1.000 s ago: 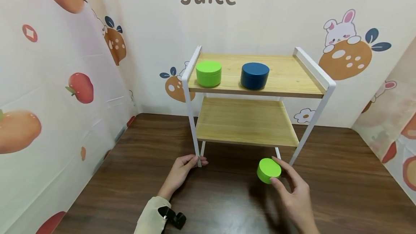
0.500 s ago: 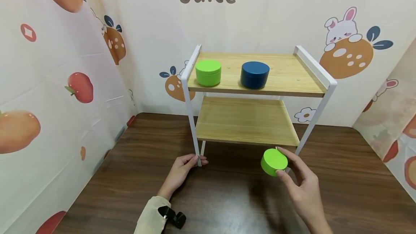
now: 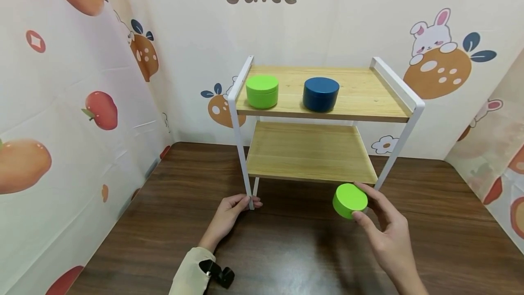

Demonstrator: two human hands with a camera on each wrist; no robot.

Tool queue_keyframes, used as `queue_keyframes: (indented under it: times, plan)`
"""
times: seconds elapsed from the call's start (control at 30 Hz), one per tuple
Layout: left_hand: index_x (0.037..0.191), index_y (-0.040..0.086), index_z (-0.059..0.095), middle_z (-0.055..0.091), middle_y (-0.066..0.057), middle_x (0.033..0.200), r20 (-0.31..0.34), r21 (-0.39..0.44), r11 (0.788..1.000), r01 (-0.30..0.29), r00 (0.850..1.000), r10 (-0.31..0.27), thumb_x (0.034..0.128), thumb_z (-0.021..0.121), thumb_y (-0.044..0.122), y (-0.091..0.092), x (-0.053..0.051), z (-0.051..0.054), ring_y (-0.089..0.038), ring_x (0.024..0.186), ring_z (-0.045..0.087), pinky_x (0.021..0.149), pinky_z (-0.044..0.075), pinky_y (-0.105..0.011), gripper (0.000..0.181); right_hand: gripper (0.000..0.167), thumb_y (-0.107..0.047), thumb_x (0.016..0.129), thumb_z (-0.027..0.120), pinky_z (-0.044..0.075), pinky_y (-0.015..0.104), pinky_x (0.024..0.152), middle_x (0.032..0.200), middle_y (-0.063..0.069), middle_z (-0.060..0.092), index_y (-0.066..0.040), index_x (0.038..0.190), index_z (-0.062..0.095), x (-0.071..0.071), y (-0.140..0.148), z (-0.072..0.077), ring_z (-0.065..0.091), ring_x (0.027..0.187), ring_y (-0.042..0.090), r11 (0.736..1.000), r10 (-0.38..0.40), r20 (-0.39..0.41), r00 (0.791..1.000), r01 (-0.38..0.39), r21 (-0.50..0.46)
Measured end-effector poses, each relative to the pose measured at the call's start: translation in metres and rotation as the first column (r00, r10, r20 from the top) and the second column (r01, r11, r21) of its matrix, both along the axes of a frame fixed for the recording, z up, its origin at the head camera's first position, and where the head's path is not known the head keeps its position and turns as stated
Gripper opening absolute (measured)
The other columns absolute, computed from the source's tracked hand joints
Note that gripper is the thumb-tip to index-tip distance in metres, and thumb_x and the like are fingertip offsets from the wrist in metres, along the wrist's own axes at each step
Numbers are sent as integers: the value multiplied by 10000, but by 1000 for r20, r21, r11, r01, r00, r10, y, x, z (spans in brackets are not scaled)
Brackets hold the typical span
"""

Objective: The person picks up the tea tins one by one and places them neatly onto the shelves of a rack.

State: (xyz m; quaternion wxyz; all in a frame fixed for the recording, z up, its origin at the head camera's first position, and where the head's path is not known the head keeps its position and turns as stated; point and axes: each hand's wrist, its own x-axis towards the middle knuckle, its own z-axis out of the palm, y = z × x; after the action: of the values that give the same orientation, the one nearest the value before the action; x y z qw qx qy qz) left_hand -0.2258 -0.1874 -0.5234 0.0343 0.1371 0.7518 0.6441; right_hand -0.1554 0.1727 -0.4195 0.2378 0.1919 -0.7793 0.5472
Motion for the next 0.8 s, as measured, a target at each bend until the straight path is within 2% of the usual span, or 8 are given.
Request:
queue_keyframes:
  times: [0.47, 0.8]
  plan:
    - [1251, -2, 738, 780, -187, 1206, 8, -13, 1000, -9, 1000, 9, 1140, 484, 277, -1, 1, 1, -68, 1156, 721, 1001, 528, -212, 394, 577, 214, 906, 661, 458, 137, 1067, 1349, -58, 692, 59, 1453, 569, 0, 5, 19, 648, 1176, 42, 1000, -2, 21, 1000, 3, -21]
    - [1251, 8, 741, 783, -178, 1203, 8, -12, 1000, -12, 1000, 12, 1138, 488, 285, -1, 1, 1, -79, 1160, 721, 1003, 528, -218, 392, 578, 230, 895, 657, 461, 142, 1070, 1389, -47, 686, 85, 1446, 562, -1, 9, 25, 641, 1204, 46, 998, -4, 34, 999, 6, -55]
